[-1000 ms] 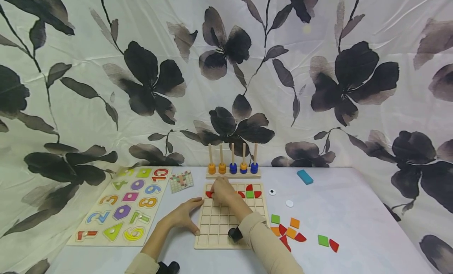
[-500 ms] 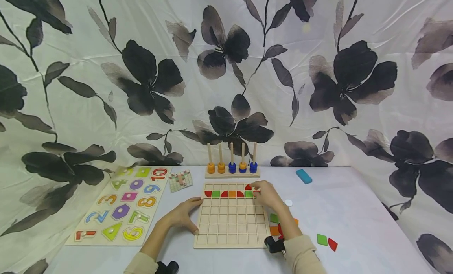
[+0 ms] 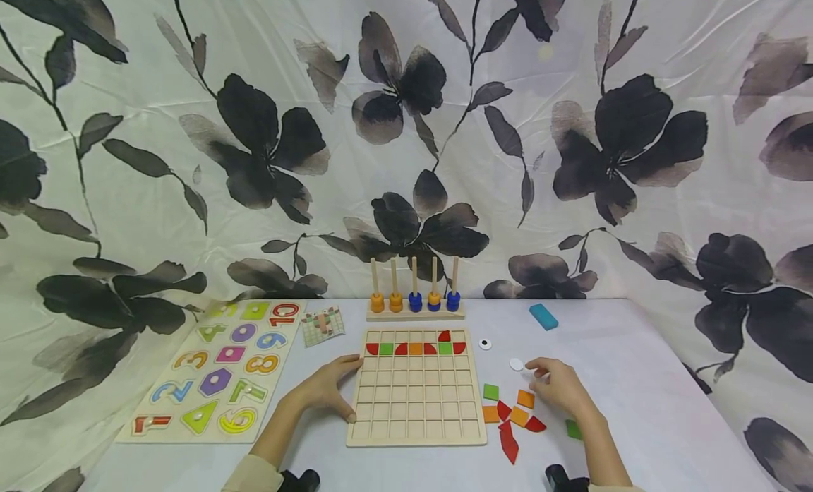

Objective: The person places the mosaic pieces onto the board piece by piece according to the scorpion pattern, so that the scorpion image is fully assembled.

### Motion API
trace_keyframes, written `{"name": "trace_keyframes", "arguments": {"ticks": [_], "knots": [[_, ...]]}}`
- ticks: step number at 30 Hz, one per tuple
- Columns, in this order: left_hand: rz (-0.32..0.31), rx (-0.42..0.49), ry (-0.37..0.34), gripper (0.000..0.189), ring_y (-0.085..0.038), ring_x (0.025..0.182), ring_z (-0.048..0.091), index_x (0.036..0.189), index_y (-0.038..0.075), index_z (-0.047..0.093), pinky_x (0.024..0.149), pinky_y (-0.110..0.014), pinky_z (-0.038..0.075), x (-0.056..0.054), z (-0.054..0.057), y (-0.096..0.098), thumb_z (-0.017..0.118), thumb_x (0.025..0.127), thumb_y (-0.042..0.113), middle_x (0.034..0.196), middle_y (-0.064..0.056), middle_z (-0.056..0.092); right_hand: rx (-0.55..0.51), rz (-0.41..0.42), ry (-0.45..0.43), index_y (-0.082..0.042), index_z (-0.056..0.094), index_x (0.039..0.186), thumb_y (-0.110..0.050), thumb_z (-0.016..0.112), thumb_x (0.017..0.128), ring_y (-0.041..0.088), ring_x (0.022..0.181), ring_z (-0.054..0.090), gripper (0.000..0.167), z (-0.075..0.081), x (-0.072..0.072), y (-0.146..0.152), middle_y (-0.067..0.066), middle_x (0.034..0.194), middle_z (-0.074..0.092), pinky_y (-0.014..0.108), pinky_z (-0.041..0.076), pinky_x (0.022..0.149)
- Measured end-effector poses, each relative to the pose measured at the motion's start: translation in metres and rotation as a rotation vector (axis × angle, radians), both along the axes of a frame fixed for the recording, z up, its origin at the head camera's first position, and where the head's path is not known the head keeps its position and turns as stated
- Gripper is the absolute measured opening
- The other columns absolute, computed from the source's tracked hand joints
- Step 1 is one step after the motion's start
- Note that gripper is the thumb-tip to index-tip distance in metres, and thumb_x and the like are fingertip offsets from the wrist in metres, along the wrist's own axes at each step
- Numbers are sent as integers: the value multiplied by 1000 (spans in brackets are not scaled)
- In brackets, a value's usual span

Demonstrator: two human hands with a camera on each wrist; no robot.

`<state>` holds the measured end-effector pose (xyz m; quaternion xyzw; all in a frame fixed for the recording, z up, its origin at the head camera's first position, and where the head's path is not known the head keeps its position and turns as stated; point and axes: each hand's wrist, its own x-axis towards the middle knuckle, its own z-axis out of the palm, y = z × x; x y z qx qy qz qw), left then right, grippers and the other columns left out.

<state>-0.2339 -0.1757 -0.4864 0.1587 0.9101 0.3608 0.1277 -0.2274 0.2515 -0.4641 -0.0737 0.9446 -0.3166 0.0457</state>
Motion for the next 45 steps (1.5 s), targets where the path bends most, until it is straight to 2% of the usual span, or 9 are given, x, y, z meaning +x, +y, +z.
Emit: {"name": "trace_keyframes", "arguments": {"ticks": [5,12,20,28,33,37,41,45], "knots": [[-2,11,0,101,-45,134,29,136,-5,44,109,-58,27,1,0,0,92,50,16,146,-23,34,5,-8,-36,3,64,109,-6,71,78,20,76,47,32,-7,8,9,7,91,62,30,44,66],[-8,25,1,101,-46,134,28,136,-6,44,109,-58,27,1,0,0,92,50,15,146,-24,34,-17,-34,-76,3,64,109,-7,75,75,19,76,45,38,-16,14,6,5,90,61,28,40,63],[-6,21,-6,100,-45,134,28,136,-6,44,109,-57,27,3,0,1,92,51,15,145,-24,34,-6,-46,-106,1,67,102,-5,71,76,19,74,43,26,-18,15,0,5,85,56,26,38,59],[0,12,-10,100,-45,134,28,136,-5,44,109,-57,27,1,0,1,91,51,15,146,-23,34,-23,-18,-79,0,63,91,-2,73,72,17,71,47,22,-15,13,-4,3,79,56,24,44,59],[0,6,-7,101,-45,134,29,136,-5,44,109,-57,27,0,-1,0,92,50,16,146,-23,34,17,-27,-71,1,67,97,-4,71,76,18,73,46,22,-15,10,-5,4,85,61,27,45,62],[3,6,-9,100,-45,134,29,136,-5,44,109,-56,28,0,-1,0,92,50,16,146,-23,34,33,-27,-43,2,67,103,-7,72,79,17,72,46,27,-16,10,-11,5,88,60,25,44,59],[6,13,-15,100,-45,134,28,136,-6,44,109,-56,27,0,0,1,91,50,14,146,-23,34,-28,33,-35,1,67,101,-10,73,79,16,72,46,25,-14,13,-21,2,84,59,21,44,58],[0,16,-14,100,-45,135,28,136,-6,44,109,-56,27,2,0,1,91,51,14,146,-23,33,-104,178,-52,-1,66,92,-10,74,78,12,66,47,18,-11,18,-31,-1,75,56,19,43,55]]}}
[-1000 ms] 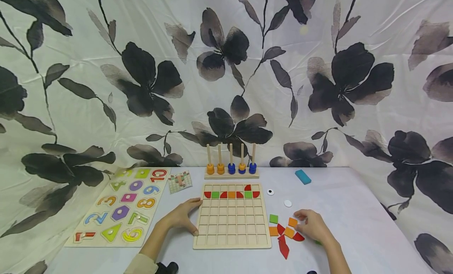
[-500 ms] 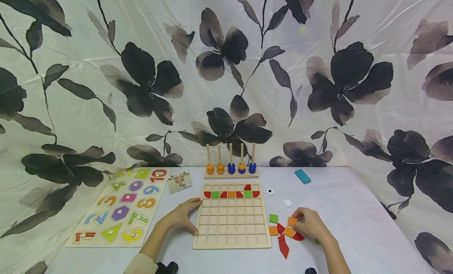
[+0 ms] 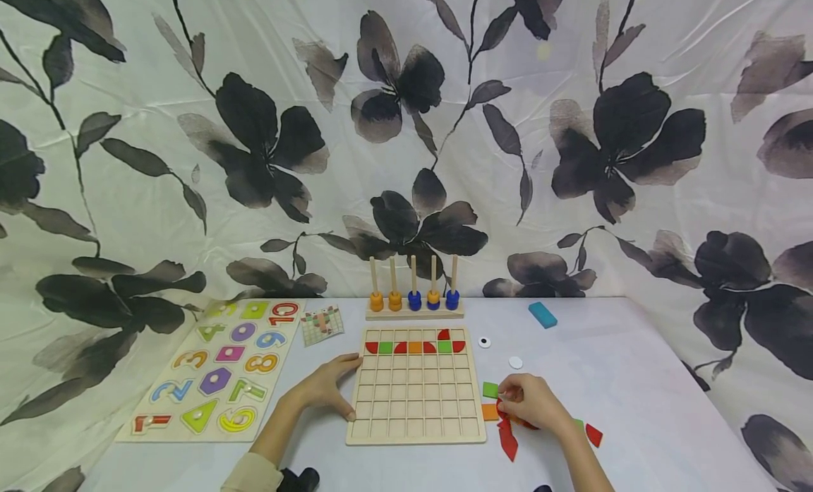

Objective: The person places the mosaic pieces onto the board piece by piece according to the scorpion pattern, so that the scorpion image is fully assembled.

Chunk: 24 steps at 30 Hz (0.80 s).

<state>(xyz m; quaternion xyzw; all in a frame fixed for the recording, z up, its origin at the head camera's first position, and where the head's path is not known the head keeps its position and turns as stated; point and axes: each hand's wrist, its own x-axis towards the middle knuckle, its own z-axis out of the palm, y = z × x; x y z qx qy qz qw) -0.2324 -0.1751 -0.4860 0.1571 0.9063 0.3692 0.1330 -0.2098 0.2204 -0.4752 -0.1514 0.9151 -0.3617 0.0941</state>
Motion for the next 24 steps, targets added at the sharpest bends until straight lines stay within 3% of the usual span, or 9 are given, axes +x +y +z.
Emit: {"name": "trace_keyframes", "arguments": {"ticks": [3,6,15,24], "knots": [[3,2,-2,100,-45,135,28,136,-5,44,109,-56,27,0,0,0,91,51,15,146,-23,33,-29,89,-13,-2,66,87,-9,75,77,9,62,46,15,1,3,-5,-3,71,54,18,41,52],[7,0,-3,100,-45,134,28,136,-5,44,109,-56,27,0,0,-1,91,51,15,146,-23,34,-42,109,-10,-3,65,83,-7,75,76,6,60,46,13,1,5,-6,-3,70,55,18,42,52],[5,-2,2,101,-45,134,29,136,-5,44,109,-56,27,-3,-1,-1,92,50,16,145,-23,34,74,-48,-38,-4,64,81,-2,78,70,15,64,46,18,4,15,21,-1,70,54,20,40,53],[-2,-5,13,101,-45,134,30,136,-6,43,109,-56,28,-2,-2,-2,91,51,17,145,-23,35,166,-129,-107,-3,67,86,-2,79,69,15,69,48,20,6,15,35,-1,74,56,25,47,61]]}}
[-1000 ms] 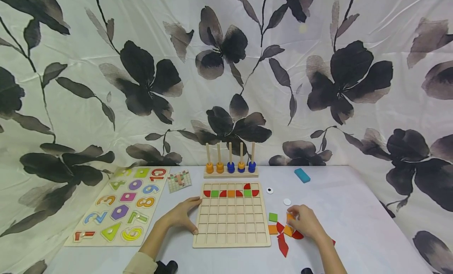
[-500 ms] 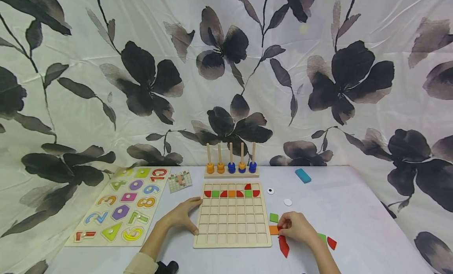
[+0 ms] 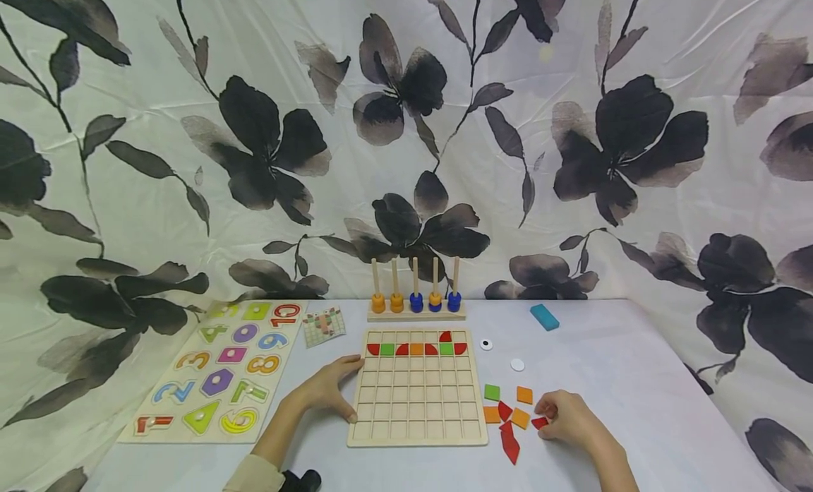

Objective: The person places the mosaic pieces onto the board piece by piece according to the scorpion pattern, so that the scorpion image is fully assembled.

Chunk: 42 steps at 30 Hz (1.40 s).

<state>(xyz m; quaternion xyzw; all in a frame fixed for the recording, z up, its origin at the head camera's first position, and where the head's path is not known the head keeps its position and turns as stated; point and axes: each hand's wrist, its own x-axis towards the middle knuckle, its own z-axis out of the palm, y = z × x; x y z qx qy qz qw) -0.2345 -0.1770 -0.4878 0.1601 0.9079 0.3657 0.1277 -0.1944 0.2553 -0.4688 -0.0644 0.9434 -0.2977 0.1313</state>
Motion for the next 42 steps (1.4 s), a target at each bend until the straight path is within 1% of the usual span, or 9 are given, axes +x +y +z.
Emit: {"name": "trace_keyframes", "arguments": {"ticks": [6,13,18,23,28,33,37,39,42], "knots": [[17,-3,-20,100,-44,134,29,136,-5,44,109,-57,28,1,1,2,92,51,16,146,-22,34,-22,31,-6,-4,63,79,-1,76,72,16,67,47,16,0,0,6,0,69,52,23,43,57],[15,4,-21,100,-45,134,29,136,-5,44,109,-57,28,2,2,3,91,51,16,146,-23,34,-65,41,-3,-5,56,79,-2,78,71,16,66,46,23,0,-2,8,1,69,49,22,40,55],[14,10,-19,100,-45,134,29,136,-4,44,108,-57,28,3,2,3,92,51,17,146,-23,34,-185,21,51,2,60,89,-1,72,78,17,67,52,16,2,-12,0,4,76,54,22,51,56],[11,7,-14,99,-45,134,29,136,-5,45,109,-57,28,2,1,2,91,51,16,146,-23,34,-302,9,104,9,63,100,0,64,85,19,63,58,17,6,-37,-23,10,82,61,25,56,58],[7,0,-2,100,-44,134,29,136,-5,44,109,-56,28,2,1,2,91,51,16,145,-23,35,-333,130,177,11,63,107,-2,57,90,19,66,57,22,12,-76,-54,20,90,65,24,54,60],[7,6,-1,101,-44,134,29,137,-5,44,109,-56,28,1,1,0,92,50,16,146,-23,35,-379,253,196,16,56,117,3,51,92,26,70,59,29,18,-112,-89,24,95,63,27,54,60],[-3,7,4,101,-45,134,29,136,-6,44,109,-56,28,2,1,1,91,50,16,145,-23,35,-434,289,211,15,56,116,4,52,89,35,72,60,30,20,-130,-117,24,91,62,32,54,62],[-11,6,9,100,-45,134,29,136,-6,44,109,-56,28,2,1,0,91,51,16,145,-24,35,-452,282,207,14,57,113,2,53,88,36,73,61,28,21,-135,-129,24,90,63,37,56,64],[-19,16,15,100,-45,133,29,136,-8,43,109,-57,28,2,2,0,91,51,15,145,-25,35,-469,267,199,14,58,111,-1,54,88,35,74,61,28,20,-142,-144,22,91,64,37,57,64]]}}
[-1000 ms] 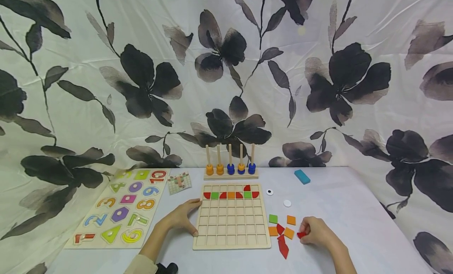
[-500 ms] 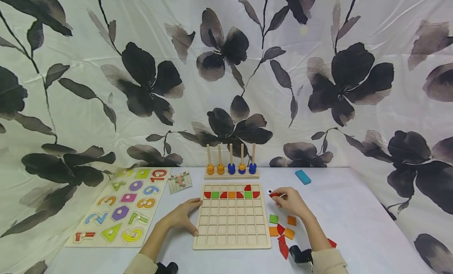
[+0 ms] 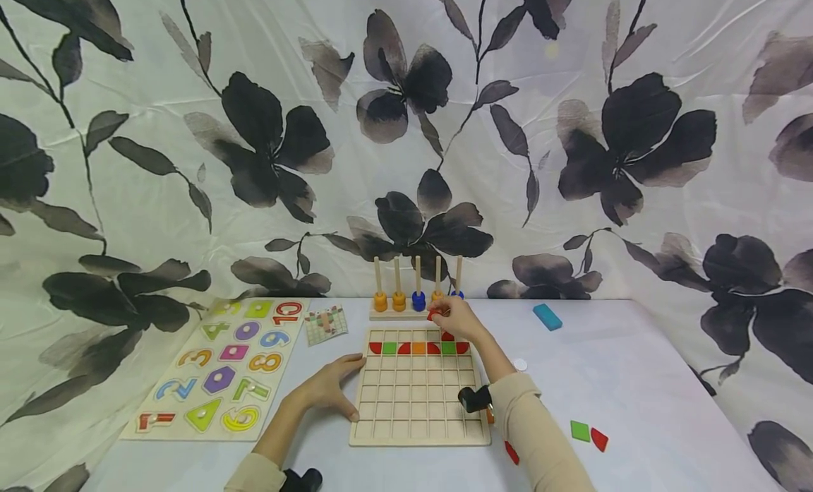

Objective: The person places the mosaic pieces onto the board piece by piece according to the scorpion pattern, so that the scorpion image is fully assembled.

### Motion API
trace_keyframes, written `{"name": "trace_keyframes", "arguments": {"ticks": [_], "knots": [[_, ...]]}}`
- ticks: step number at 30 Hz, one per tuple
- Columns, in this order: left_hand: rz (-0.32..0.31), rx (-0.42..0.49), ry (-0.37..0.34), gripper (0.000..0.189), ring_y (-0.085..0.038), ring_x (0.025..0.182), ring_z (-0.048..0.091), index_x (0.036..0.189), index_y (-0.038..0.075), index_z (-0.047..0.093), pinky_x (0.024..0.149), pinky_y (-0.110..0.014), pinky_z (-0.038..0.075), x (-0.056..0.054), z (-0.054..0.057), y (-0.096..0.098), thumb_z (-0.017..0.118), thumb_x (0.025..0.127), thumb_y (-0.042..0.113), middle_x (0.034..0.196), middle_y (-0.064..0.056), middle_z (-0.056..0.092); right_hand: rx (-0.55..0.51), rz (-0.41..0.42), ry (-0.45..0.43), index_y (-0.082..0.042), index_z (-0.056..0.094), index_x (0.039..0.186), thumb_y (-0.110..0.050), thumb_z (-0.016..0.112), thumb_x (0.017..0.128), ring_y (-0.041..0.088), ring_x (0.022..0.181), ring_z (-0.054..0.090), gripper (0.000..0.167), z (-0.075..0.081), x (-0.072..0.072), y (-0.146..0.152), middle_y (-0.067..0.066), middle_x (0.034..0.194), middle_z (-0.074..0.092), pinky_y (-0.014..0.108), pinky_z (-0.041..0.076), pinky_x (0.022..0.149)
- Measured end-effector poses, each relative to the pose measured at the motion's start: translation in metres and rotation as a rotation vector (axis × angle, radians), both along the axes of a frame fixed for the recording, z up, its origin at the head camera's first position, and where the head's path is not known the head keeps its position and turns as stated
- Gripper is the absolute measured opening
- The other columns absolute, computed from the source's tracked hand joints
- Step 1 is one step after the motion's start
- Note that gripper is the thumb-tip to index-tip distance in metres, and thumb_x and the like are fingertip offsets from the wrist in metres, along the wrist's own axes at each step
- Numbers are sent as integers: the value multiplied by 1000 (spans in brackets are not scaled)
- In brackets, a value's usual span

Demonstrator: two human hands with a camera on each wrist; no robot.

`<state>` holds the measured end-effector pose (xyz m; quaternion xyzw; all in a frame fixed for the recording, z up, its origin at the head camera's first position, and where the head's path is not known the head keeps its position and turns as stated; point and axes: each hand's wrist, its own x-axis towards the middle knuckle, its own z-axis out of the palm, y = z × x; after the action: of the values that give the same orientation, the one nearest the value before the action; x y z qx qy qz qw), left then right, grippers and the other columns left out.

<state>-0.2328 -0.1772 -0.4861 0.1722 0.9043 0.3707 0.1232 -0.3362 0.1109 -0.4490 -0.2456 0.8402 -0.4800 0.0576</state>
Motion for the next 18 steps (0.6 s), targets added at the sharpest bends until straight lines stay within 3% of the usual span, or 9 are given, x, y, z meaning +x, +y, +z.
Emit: {"name": "trace_keyframes", "arguments": {"ticks": [5,8,13,18], "knots": [[-5,5,-1,100,-45,134,29,136,-8,42,109,-56,27,0,1,-1,91,51,15,145,-25,34,-66,-40,-33,14,60,108,-2,58,87,25,77,60,27,-3,-7,-19,18,92,64,28,57,65],[-3,-2,-11,100,-45,134,29,137,-8,42,109,-56,27,0,3,0,91,52,16,145,-24,34,-104,-104,-59,11,62,101,-4,63,85,14,75,57,22,-4,-9,-28,16,88,65,24,53,65],[0,-2,-20,100,-45,134,28,137,-7,42,109,-56,27,0,4,0,91,52,16,146,-24,33,-170,-179,-133,11,62,95,-3,68,82,15,70,60,20,-7,-12,-38,16,86,68,33,56,67],[-3,1,-13,100,-45,134,29,136,-8,42,110,-56,27,0,3,0,91,52,15,145,-25,34,-267,-143,-198,16,59,102,3,66,82,18,68,65,25,-12,-17,-45,15,83,67,38,59,71]]}}
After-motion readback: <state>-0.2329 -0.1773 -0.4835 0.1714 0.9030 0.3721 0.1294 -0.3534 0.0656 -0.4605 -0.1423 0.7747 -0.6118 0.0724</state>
